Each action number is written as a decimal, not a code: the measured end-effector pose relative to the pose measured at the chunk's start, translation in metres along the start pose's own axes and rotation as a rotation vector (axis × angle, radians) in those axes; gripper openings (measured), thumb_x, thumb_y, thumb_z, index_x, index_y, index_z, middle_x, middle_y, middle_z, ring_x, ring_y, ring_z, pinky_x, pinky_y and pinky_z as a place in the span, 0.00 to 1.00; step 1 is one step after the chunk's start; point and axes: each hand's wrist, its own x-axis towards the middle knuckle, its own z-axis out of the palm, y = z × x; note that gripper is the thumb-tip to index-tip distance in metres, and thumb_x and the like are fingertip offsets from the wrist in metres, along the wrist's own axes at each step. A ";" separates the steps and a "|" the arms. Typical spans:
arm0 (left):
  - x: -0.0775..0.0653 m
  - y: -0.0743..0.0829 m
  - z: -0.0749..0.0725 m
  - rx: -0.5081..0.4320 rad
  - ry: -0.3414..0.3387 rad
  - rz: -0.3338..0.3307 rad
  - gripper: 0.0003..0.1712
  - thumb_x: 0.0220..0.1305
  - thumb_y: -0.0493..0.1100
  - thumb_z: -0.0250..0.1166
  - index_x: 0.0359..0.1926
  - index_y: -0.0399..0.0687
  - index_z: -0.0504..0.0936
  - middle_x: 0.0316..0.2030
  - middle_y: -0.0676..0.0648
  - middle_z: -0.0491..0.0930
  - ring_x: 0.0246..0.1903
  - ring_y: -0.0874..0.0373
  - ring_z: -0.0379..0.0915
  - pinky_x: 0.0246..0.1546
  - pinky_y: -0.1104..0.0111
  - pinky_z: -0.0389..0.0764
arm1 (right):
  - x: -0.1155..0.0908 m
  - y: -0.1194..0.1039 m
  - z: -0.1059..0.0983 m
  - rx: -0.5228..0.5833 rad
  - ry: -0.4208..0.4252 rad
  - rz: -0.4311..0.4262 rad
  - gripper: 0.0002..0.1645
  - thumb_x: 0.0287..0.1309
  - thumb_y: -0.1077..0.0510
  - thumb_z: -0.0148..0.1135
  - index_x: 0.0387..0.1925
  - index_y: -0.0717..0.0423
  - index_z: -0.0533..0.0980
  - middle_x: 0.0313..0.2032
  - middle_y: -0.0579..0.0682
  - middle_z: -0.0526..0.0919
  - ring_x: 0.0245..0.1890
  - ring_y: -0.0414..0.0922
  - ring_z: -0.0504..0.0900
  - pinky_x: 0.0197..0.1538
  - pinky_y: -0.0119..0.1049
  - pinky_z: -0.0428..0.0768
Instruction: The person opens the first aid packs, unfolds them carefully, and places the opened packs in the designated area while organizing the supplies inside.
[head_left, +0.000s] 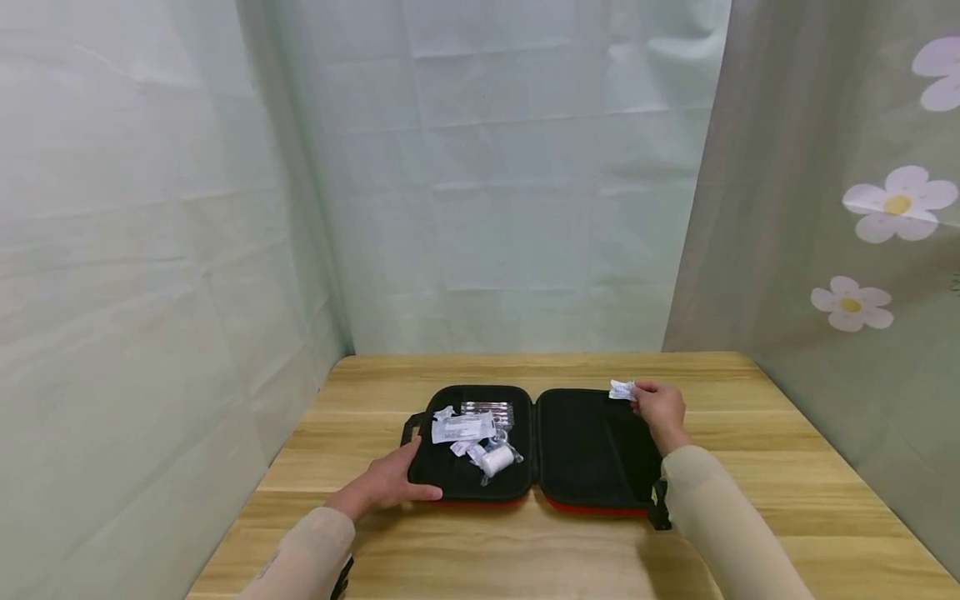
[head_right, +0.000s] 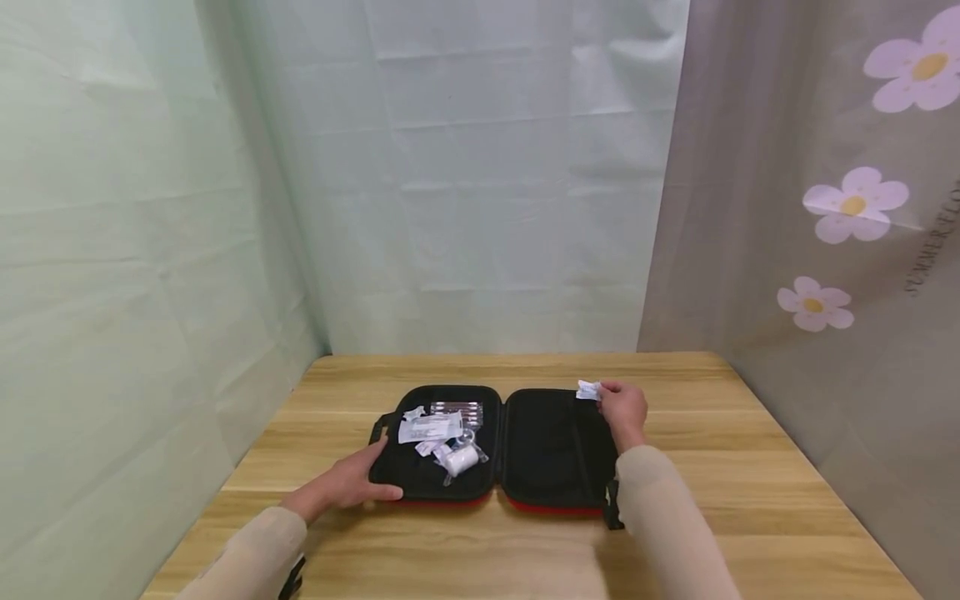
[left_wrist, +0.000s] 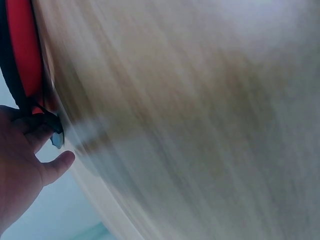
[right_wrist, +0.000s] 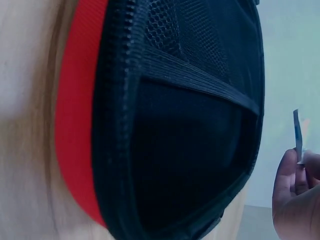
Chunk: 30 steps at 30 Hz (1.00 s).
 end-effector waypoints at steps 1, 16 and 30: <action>0.000 0.000 0.000 -0.001 -0.002 -0.002 0.71 0.43 0.72 0.74 0.76 0.37 0.52 0.72 0.34 0.58 0.70 0.36 0.54 0.67 0.42 0.57 | 0.000 0.001 0.001 -0.015 0.003 -0.002 0.17 0.67 0.65 0.58 0.51 0.74 0.78 0.37 0.61 0.83 0.23 0.36 0.78 0.28 0.26 0.79; -0.001 -0.001 0.002 0.012 0.000 0.002 0.68 0.45 0.71 0.74 0.76 0.37 0.54 0.71 0.34 0.60 0.69 0.36 0.56 0.66 0.42 0.58 | 0.001 0.017 0.013 -0.213 0.075 -0.017 0.15 0.66 0.63 0.59 0.46 0.73 0.80 0.35 0.63 0.84 0.21 0.38 0.79 0.27 0.30 0.74; 0.001 0.001 0.000 0.022 0.007 0.012 0.69 0.45 0.72 0.74 0.76 0.36 0.54 0.71 0.33 0.60 0.69 0.36 0.56 0.67 0.42 0.57 | -0.002 0.020 0.026 -0.340 0.144 -0.035 0.17 0.65 0.63 0.52 0.45 0.73 0.81 0.44 0.68 0.83 0.46 0.65 0.79 0.52 0.56 0.74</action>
